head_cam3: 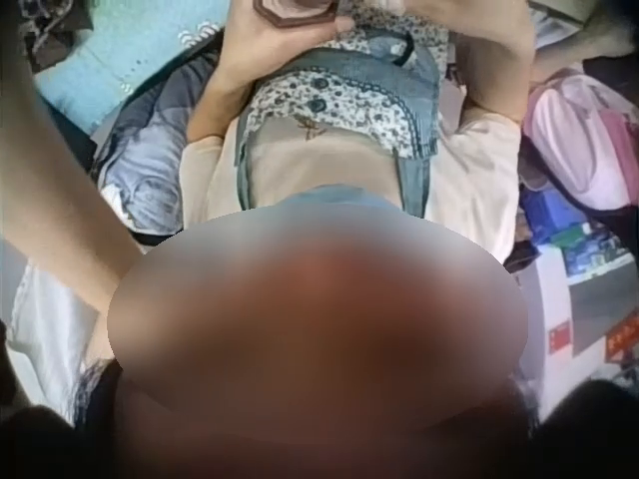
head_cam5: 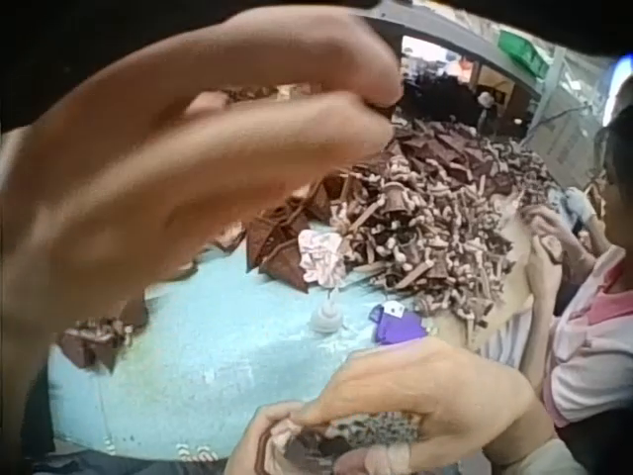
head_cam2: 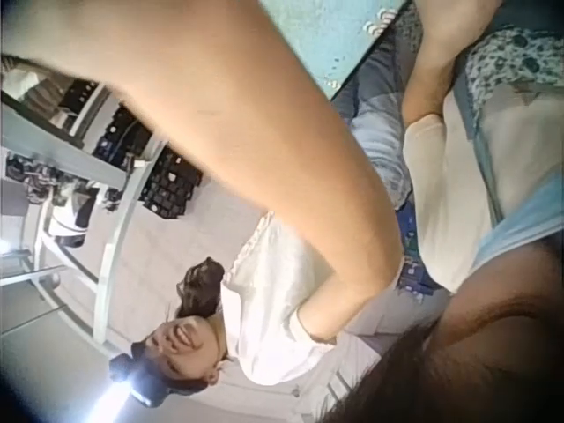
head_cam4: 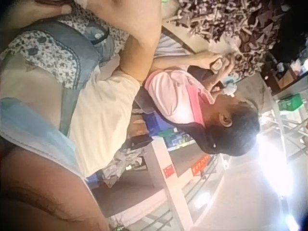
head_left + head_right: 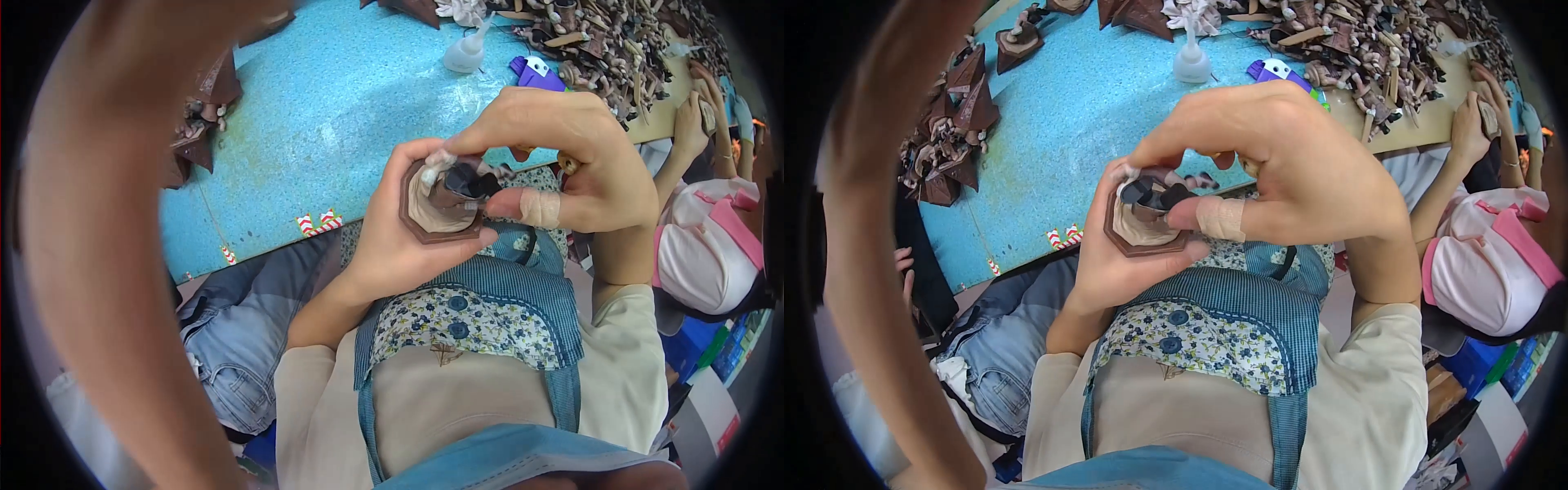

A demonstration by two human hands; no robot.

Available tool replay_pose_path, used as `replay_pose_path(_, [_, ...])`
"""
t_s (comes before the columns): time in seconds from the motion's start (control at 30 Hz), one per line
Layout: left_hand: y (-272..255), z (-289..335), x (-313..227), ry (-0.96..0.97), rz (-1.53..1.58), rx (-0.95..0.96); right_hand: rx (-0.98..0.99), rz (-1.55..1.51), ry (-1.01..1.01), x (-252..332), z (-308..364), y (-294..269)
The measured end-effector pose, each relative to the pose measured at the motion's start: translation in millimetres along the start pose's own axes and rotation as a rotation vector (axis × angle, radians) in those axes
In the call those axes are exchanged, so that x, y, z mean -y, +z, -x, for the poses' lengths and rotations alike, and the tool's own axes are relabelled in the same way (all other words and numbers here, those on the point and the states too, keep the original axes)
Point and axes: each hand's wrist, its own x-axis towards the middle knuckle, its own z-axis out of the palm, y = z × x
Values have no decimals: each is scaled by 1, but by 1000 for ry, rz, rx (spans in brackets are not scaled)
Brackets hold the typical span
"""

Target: The person assembles figurines by applying glue into hollow bases using a squeeze bottle and inserting miniature figures into the bases by hand.

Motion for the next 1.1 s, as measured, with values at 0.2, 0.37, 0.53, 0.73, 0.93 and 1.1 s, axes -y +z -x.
replay_pose_path(0.2, [4, -7, 1, 96, 0, 12, -528, 12, -84, 14, 22, -4])
replay_pose_path(0.37, [9, -4, 11, 68, 29, 26, -732, -601, -467, 40, 52, 3])
replay_pose_path(0.53, [23, -12, 13, 76, -86, 128, -691, -926, -456, 33, 46, 40])
replay_pose_path(0.73, [32, -10, 16, 26, -127, 154, -616, -875, -570, 17, 52, 51])
replay_pose_path(0.93, [43, -7, 12, -9, -62, 123, -603, -809, -554, 22, 65, 52])
replay_pose_path(1.1, [42, 0, 12, 100, -133, 152, -559, -806, -576, 21, 67, 56])
